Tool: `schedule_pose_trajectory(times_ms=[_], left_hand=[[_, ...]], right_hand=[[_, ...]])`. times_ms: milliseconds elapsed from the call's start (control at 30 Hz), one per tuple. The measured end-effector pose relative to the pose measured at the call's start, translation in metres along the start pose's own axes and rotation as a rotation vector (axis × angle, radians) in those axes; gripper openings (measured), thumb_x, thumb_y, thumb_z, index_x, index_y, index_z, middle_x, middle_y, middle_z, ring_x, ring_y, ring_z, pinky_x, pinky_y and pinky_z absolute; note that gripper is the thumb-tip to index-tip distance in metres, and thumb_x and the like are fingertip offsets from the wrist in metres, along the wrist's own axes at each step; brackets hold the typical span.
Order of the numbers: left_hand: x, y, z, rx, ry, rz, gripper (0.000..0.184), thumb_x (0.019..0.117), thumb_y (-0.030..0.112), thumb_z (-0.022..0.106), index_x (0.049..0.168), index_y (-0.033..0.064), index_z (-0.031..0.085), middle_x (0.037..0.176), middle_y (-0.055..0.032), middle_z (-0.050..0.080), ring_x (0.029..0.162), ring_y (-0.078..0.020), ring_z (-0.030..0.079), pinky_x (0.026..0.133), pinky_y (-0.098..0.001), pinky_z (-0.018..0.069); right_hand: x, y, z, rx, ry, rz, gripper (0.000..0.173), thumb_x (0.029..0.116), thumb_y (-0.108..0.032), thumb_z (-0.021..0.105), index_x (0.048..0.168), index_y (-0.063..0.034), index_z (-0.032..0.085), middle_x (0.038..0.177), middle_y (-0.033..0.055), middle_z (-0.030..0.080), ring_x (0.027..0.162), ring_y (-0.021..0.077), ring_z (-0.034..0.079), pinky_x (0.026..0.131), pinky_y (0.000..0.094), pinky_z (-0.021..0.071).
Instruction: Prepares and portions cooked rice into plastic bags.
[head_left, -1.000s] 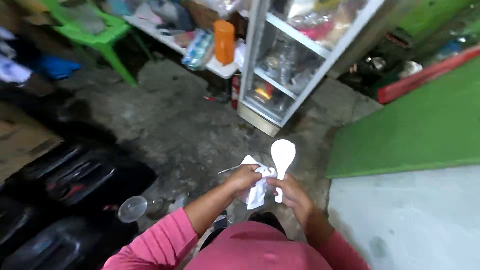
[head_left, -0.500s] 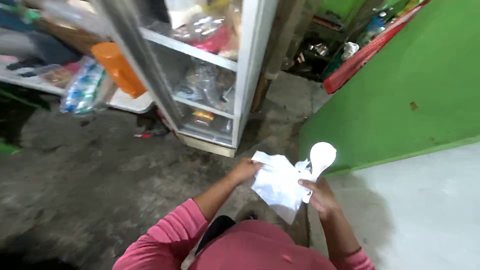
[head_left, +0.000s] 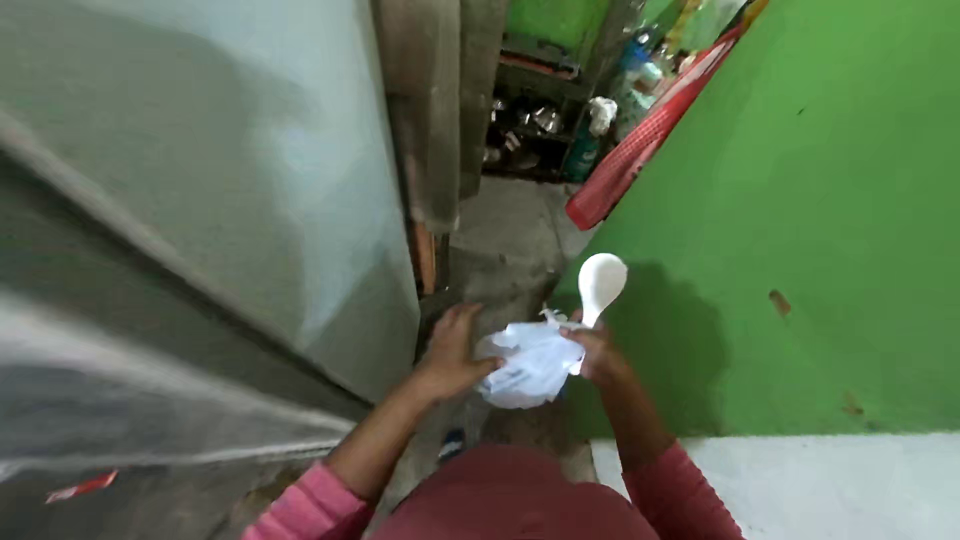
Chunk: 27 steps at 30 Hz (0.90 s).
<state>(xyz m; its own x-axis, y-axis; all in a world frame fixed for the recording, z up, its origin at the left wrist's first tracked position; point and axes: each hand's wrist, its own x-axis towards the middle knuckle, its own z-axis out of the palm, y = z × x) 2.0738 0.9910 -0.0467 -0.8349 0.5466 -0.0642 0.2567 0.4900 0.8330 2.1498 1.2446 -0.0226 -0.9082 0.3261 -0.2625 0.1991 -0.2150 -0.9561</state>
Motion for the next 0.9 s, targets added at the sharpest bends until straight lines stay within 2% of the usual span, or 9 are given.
schedule_pose_trajectory(times_ms=[100,167,233,367,467,600,767,833,900], left_hand=[[0.111,0.028,0.016,0.177,-0.275,0.142,0.094,0.0830,0.043,0.083,0.158,0.0108,0.036,0.155,-0.0212,0.045,0.144,-0.0417,0.040,0.116,-0.0654,0.0325],[0.170,0.037,0.023,0.213,-0.476,0.168,0.072,0.0950,0.034,0.073,0.152,0.0021,0.042,0.140,-0.0258,0.058,0.131,-0.0419,0.055,0.110,-0.0620,0.0410],[0.224,0.037,0.024,0.175,-0.553,0.147,0.055,0.1012,0.028,0.066,0.148,0.0039,0.049,0.136,-0.0239,0.061,0.126,-0.0381,0.060,0.109,-0.0578,0.0439],[0.337,0.010,0.016,0.099,-0.414,0.016,0.052,0.1021,0.028,0.064,0.149,0.0085,0.049,0.137,-0.0210,0.062,0.126,-0.0349,0.061,0.109,-0.0563,0.0454],[0.423,0.001,0.009,0.060,-0.319,-0.139,0.057,0.1033,0.029,0.061,0.154,0.0113,0.042,0.141,-0.0241,0.057,0.128,-0.0386,0.059,0.109,-0.0581,0.0450],[0.518,0.033,-0.021,-0.262,-0.233,-0.151,0.052,0.1052,0.015,0.056,0.154,0.0098,0.040,0.147,-0.0205,0.052,0.126,-0.0282,0.060,0.105,-0.0458,0.0497],[0.622,0.029,-0.069,-0.708,-0.043,-0.176,0.047,0.1032,0.006,0.050,0.149,0.0101,0.044,0.136,-0.0105,0.060,0.112,-0.0161,0.064,0.093,-0.0352,0.0556],[0.669,0.027,-0.093,-0.965,0.042,-0.169,0.043,0.1030,0.012,0.043,0.146,0.0103,0.046,0.114,-0.0083,0.068,0.094,-0.0159,0.069,0.080,-0.0351,0.0600],[0.717,0.022,-0.112,-1.110,0.036,-0.083,0.042,0.1064,0.017,0.035,0.147,0.0104,0.045,0.106,-0.0079,0.070,0.089,-0.0156,0.070,0.078,-0.0350,0.0607]], right_hand=[[0.056,-0.021,0.003,0.040,-0.074,0.003,0.021,0.0859,0.003,0.067,0.101,-0.0043,0.054,0.081,0.0039,0.066,0.072,0.0140,0.067,0.069,0.0350,0.0611],[0.097,-0.031,-0.008,0.048,-0.040,-0.021,0.023,0.0837,0.004,0.067,0.099,-0.0050,0.054,0.079,0.0037,0.067,0.070,0.0138,0.068,0.067,0.0342,0.0610],[0.140,-0.045,-0.031,-0.107,0.063,-0.055,0.025,0.0854,-0.002,0.072,0.106,-0.0002,0.058,0.084,0.0052,0.066,0.070,0.0125,0.065,0.066,0.0316,0.0594],[0.231,-0.078,-0.078,-0.482,0.320,-0.158,0.055,0.0881,-0.020,0.080,0.134,0.0017,0.058,0.125,0.0142,0.063,0.083,0.0128,0.063,0.071,0.0296,0.0552],[0.317,-0.091,-0.084,-0.505,0.320,-0.235,0.065,0.0852,-0.021,0.083,0.138,0.0028,0.055,0.130,0.0164,0.063,0.084,0.0135,0.065,0.073,0.0314,0.0573],[0.460,-0.105,-0.060,-0.627,0.104,-0.104,0.090,0.0757,-0.025,0.092,0.146,0.0065,0.044,0.132,0.0236,0.063,0.117,0.0263,0.066,0.103,0.0423,0.0545],[0.616,-0.128,-0.057,-0.627,0.080,-0.135,0.037,0.0900,-0.002,0.069,0.125,0.0074,0.062,0.102,0.0199,0.069,0.083,0.0234,0.068,0.078,0.0423,0.0593],[0.687,-0.145,-0.060,-0.680,0.150,-0.096,0.033,0.0898,-0.010,0.073,0.120,0.0028,0.067,0.103,0.0198,0.071,0.091,0.0291,0.069,0.085,0.0507,0.0569],[0.750,-0.153,-0.062,-0.716,0.188,-0.043,0.036,0.0911,-0.016,0.075,0.122,0.0006,0.067,0.109,0.0212,0.071,0.099,0.0338,0.068,0.090,0.0559,0.0547]])
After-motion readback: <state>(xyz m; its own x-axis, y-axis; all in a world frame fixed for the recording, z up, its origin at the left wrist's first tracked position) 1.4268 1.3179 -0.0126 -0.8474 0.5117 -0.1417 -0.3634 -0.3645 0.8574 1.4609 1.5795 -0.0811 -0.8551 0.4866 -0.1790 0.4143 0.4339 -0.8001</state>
